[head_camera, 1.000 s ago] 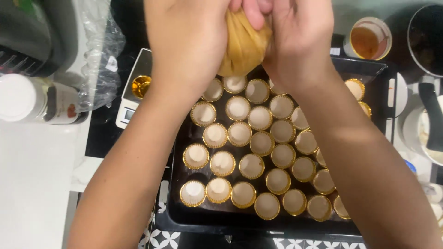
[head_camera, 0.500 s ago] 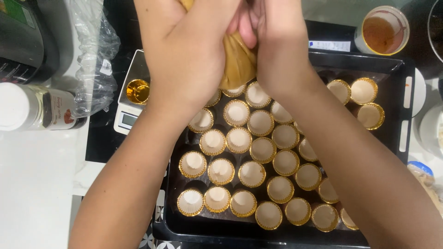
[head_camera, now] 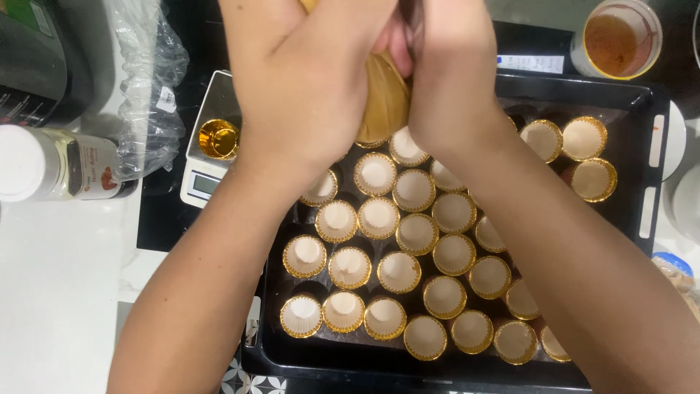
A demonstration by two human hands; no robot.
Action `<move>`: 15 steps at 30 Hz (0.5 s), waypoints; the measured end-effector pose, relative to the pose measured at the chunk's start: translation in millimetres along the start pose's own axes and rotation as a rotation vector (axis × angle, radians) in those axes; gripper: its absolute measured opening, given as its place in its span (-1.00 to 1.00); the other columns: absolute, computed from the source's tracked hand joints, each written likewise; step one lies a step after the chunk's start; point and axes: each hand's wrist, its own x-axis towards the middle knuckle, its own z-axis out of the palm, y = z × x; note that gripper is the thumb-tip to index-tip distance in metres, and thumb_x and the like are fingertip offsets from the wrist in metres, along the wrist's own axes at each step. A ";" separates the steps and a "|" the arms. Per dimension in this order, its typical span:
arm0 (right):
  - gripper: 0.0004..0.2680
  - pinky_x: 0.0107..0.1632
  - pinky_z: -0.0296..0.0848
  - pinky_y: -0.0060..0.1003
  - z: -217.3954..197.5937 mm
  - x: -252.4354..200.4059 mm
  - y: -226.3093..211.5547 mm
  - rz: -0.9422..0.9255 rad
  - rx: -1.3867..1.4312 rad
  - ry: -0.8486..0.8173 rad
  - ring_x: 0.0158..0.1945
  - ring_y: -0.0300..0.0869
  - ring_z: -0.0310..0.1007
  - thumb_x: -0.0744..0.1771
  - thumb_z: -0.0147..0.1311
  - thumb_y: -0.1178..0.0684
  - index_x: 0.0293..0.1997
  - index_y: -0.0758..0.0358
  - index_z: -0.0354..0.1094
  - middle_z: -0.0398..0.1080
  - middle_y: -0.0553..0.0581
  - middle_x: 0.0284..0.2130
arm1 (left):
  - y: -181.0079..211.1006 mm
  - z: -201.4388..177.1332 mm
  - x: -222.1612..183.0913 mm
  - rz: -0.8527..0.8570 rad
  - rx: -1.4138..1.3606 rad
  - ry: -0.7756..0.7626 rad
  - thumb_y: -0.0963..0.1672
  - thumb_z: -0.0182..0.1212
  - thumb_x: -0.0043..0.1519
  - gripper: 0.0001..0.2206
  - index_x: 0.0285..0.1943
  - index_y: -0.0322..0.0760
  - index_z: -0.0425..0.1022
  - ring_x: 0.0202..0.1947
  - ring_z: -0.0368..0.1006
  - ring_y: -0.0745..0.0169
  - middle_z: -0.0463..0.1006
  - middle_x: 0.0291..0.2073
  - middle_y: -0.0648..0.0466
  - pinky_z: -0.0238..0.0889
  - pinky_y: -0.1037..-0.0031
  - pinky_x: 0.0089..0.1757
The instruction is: Filling small tart shells with a piping bag in a kitchen setting.
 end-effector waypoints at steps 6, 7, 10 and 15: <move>-0.71 -0.32 0.12 -0.32 6.1 -2.3 -16.2 -0.063 -0.132 -0.015 -0.47 -0.30 0.13 0.49 -0.30 -0.01 -0.32 0.31 0.24 0.21 0.03 -0.52 | 0.8 -5.1 -1.0 0.041 0.112 -0.047 -0.33 0.09 0.47 -0.73 -0.36 -0.55 0.47 -0.52 0.45 0.34 0.51 -0.51 0.05 0.28 0.56 -0.39; -0.71 -0.32 0.13 -0.32 7.1 -2.5 -17.9 -0.073 -0.173 -0.013 -0.47 -0.30 0.14 0.49 -0.30 -0.02 -0.31 0.31 0.24 0.21 0.03 -0.52 | -0.7 -6.0 -1.3 0.049 0.112 -0.042 -0.33 0.10 0.48 -0.73 -0.35 -0.56 0.47 -0.52 0.44 0.34 0.50 -0.51 0.04 0.26 0.55 -0.39; -0.70 -0.32 0.13 -0.32 7.6 -3.6 -16.7 -0.065 -0.229 -0.001 -0.47 -0.30 0.15 0.51 -0.30 -0.01 -0.32 0.31 0.24 0.21 0.03 -0.52 | -2.8 -6.7 -1.2 0.046 0.091 -0.032 -0.34 0.10 0.48 -0.73 -0.35 -0.57 0.47 -0.52 0.43 0.32 0.50 -0.52 0.03 0.26 0.54 -0.39; -0.69 -0.32 0.19 -0.33 -4.6 -2.7 -13.6 -0.004 -0.181 -0.055 -0.44 -0.28 0.19 0.52 -0.30 0.02 -0.34 0.32 0.25 0.25 0.04 -0.52 | -1.8 -12.9 2.7 -0.068 -0.092 -0.017 -0.34 0.09 0.41 -0.81 -0.31 -0.57 0.46 -0.50 0.48 0.19 0.52 -0.51 -0.04 0.37 0.45 -0.36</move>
